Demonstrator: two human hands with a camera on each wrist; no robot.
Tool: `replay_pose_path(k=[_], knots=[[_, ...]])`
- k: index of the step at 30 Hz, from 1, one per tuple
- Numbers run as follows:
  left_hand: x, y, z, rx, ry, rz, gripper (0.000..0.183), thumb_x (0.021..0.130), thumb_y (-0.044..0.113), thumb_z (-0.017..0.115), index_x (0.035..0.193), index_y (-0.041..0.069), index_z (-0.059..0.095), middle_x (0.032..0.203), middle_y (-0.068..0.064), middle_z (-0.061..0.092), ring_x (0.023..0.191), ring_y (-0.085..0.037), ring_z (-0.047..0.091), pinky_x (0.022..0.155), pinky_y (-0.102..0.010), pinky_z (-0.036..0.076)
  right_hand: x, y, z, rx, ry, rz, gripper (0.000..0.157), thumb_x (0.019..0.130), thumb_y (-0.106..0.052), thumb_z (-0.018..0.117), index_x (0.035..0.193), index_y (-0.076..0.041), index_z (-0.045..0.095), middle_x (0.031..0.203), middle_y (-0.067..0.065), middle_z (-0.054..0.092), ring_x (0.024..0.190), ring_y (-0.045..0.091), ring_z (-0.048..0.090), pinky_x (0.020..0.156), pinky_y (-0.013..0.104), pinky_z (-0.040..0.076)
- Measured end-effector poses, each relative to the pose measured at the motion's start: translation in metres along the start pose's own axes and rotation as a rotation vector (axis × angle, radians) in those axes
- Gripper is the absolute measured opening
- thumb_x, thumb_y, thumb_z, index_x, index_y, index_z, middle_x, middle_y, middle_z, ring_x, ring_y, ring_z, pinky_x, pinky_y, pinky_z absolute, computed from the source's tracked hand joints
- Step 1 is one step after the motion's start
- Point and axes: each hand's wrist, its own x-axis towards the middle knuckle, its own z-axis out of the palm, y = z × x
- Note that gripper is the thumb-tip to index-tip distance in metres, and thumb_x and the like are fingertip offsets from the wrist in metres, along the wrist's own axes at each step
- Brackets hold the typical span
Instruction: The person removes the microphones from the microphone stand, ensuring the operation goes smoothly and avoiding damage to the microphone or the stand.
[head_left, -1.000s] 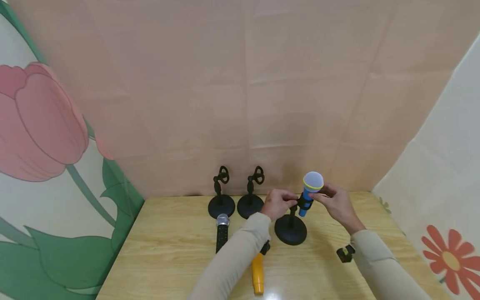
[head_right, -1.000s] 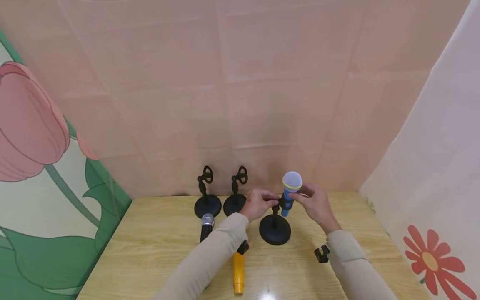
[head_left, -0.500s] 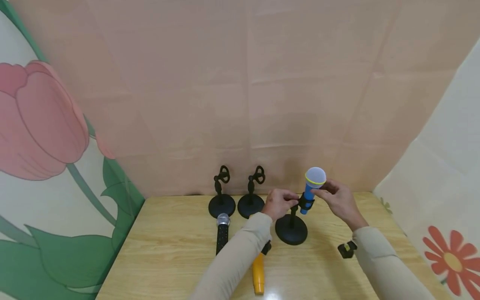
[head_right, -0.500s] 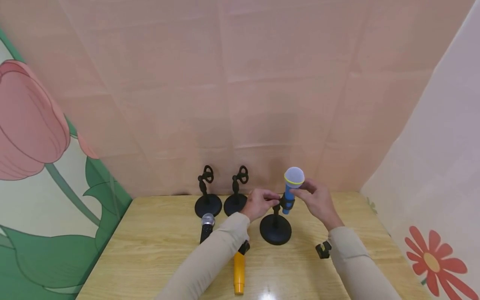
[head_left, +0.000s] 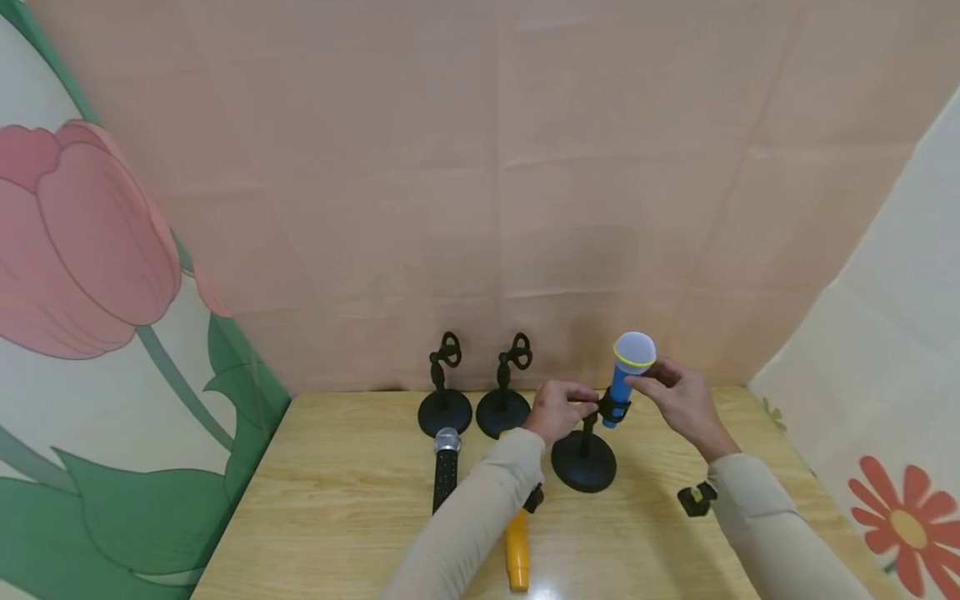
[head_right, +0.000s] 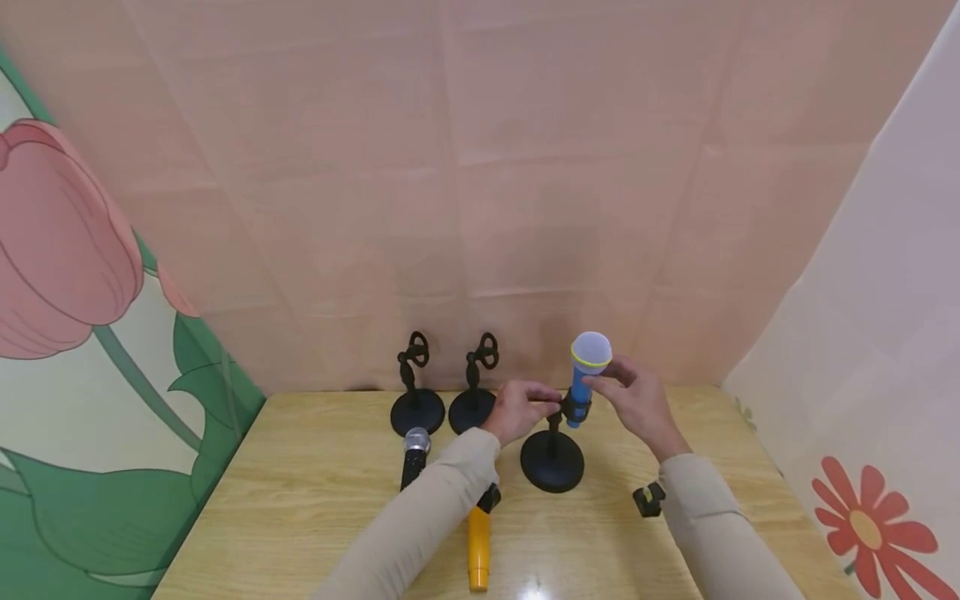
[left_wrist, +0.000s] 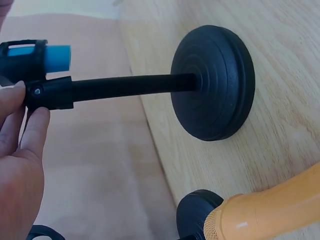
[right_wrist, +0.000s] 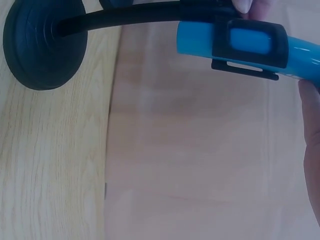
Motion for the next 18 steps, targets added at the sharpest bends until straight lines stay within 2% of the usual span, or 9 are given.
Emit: replay_pose_path(k=[8, 18], knots=[[-0.001, -0.003, -0.001, -0.017, -0.023, 0.038, 0.013, 0.087, 0.006, 0.078, 0.100, 0.009, 0.080, 0.094, 0.005, 0.076, 0.092, -0.001, 0.067, 0.078, -0.014, 0.051, 0.001, -0.003, -0.002, -0.015, 0.014, -0.015, 0.046, 0.094, -0.035, 0.071, 0.122, 0.001, 0.065, 0.110, 0.017, 0.070, 0.089, -0.001, 0.063, 0.073, 0.016, 0.051], [-0.001, -0.003, 0.000, -0.026, -0.008, 0.028, 0.013, 0.086, 0.007, 0.079, 0.098, 0.010, 0.080, 0.093, 0.005, 0.076, 0.091, 0.000, 0.066, 0.076, -0.014, 0.051, 0.003, -0.012, -0.007, 0.000, 0.012, -0.019, 0.044, 0.095, -0.032, 0.071, 0.122, 0.002, 0.065, 0.109, 0.017, 0.070, 0.087, -0.001, 0.063, 0.072, 0.016, 0.051]])
